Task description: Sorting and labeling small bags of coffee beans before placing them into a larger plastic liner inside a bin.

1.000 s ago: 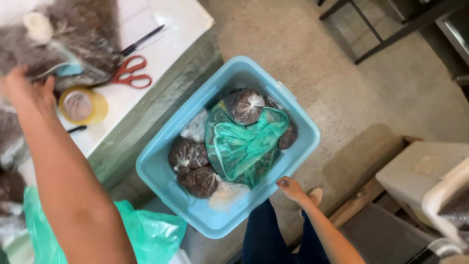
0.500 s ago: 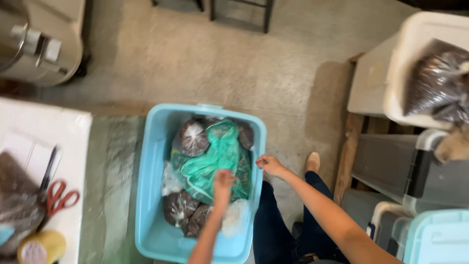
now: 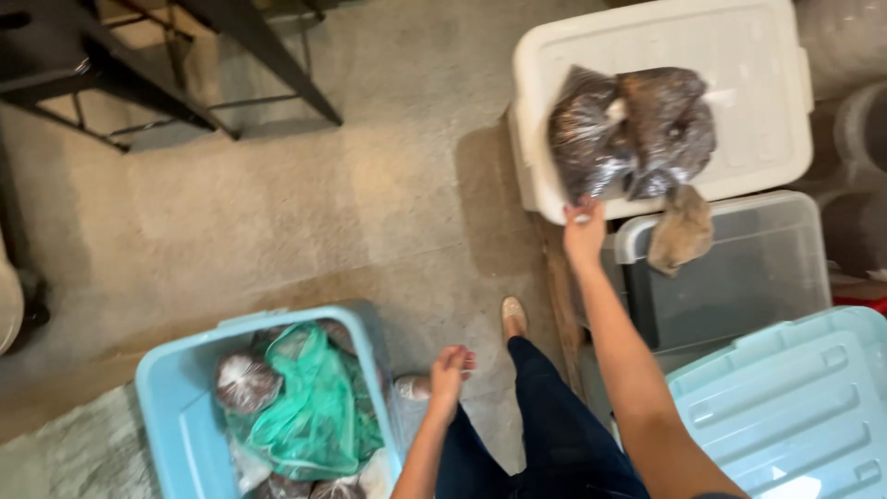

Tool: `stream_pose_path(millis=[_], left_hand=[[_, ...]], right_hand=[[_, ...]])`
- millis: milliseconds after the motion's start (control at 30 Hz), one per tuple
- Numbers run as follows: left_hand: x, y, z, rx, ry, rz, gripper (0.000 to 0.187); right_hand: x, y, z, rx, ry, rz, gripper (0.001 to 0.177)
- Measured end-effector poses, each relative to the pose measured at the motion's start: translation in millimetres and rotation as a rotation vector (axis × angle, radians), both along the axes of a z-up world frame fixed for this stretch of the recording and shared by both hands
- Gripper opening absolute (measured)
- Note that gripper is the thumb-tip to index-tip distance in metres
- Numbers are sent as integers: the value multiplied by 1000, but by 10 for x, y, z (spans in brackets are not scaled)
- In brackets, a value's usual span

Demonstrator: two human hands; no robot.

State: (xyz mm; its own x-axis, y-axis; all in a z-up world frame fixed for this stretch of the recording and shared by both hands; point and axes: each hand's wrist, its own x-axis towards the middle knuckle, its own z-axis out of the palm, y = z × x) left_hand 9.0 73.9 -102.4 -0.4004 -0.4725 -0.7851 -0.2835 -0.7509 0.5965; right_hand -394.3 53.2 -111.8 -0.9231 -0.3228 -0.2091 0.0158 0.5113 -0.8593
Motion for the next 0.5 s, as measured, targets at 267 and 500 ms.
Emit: stream_pose_path(millis=[267,500], left_hand=[[-1239,-64,415,63,-152,124,9],[-2013,103,799,95,-102,4,16]], right_hand=[[-2480,158,-196,408,255,-255,62],[-2213,-7,757,-203,225,-68,23]])
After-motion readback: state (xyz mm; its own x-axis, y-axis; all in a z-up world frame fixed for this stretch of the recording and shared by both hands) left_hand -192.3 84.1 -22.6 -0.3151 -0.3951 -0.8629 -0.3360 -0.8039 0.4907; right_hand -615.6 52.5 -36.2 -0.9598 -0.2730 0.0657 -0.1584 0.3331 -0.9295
